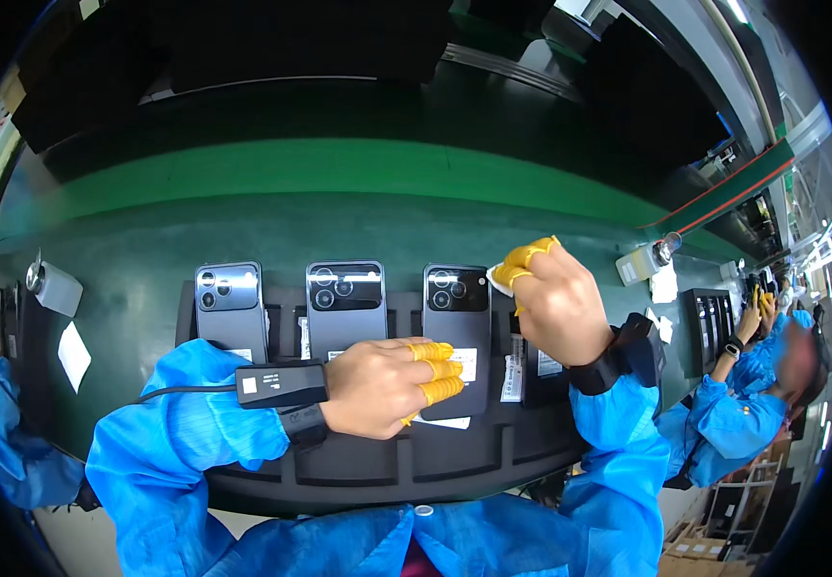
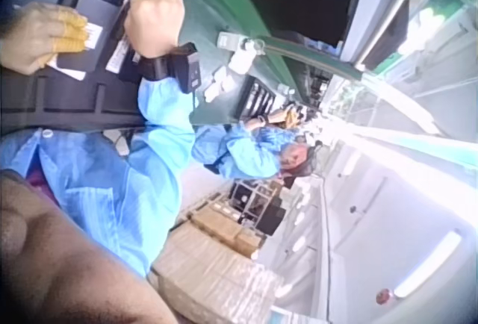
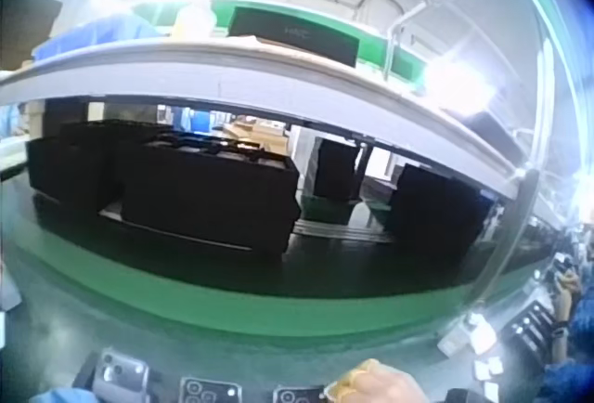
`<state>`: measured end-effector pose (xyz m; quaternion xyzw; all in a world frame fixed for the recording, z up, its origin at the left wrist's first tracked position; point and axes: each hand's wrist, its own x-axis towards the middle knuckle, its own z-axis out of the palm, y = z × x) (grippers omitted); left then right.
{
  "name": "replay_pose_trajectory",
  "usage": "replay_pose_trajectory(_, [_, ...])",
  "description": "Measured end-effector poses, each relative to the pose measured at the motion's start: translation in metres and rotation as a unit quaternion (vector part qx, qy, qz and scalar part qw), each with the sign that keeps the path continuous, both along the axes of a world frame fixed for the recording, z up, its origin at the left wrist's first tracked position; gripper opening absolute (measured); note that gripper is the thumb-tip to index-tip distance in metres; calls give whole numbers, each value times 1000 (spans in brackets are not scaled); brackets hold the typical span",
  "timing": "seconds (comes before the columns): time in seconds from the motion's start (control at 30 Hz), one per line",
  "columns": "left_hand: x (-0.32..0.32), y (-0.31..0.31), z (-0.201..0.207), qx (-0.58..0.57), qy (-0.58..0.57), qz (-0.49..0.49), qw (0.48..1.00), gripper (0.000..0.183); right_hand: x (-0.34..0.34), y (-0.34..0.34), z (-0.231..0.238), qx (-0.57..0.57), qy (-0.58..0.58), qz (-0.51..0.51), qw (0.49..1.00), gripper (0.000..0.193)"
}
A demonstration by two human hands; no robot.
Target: Cleaning the camera lenses of multiple smartphones using a cloth and liquid cleaning solution.
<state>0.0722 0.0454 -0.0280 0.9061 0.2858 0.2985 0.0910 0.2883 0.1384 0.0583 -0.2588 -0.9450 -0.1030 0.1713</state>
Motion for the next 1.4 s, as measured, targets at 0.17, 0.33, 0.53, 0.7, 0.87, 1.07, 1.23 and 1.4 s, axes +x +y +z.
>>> replay_pose_trajectory(0.17, [1, 1, 0, -1, -13, -5, 1000, 47, -12, 2, -16, -13, 24, 4, 1000, 21])
replay_pose_trajectory(0.33, [2, -1, 0, -3, -3, 0, 1000, 47, -32, 15, -30, 57, 42, 108, 992, 15])
replay_pose_trajectory(0.53, [2, -2, 0, -6, -13, 1, 1000, 46, -20, 19, -13, 72, 63, 4, 995, 19])
replay_pose_trajectory(0.7, [3, 0, 0, -7, -15, -6, 1000, 46, -27, 10, -22, 39, 76, 70, 994, 18])
replay_pose_trajectory(0.87, [1, 1, 0, -1, -19, -8, 1000, 47, -25, 9, -26, 37, 16, 88, 995, 13])
replay_pose_trajectory(1.07, [0, 0, 0, 6, -15, 2, 1000, 47, 14, 2, -12, 54, -57, -3, 997, 13])
replay_pose_trajectory(1.23, [2, 0, 2, 9, -17, -1, 1000, 46, 2, -5, -7, 33, 31, -22, 999, 23])
replay_pose_trajectory(1.4, [3, 0, 0, -2, -21, -2, 1000, 47, -13, -2, -35, 16, 81, 14, 996, 21])
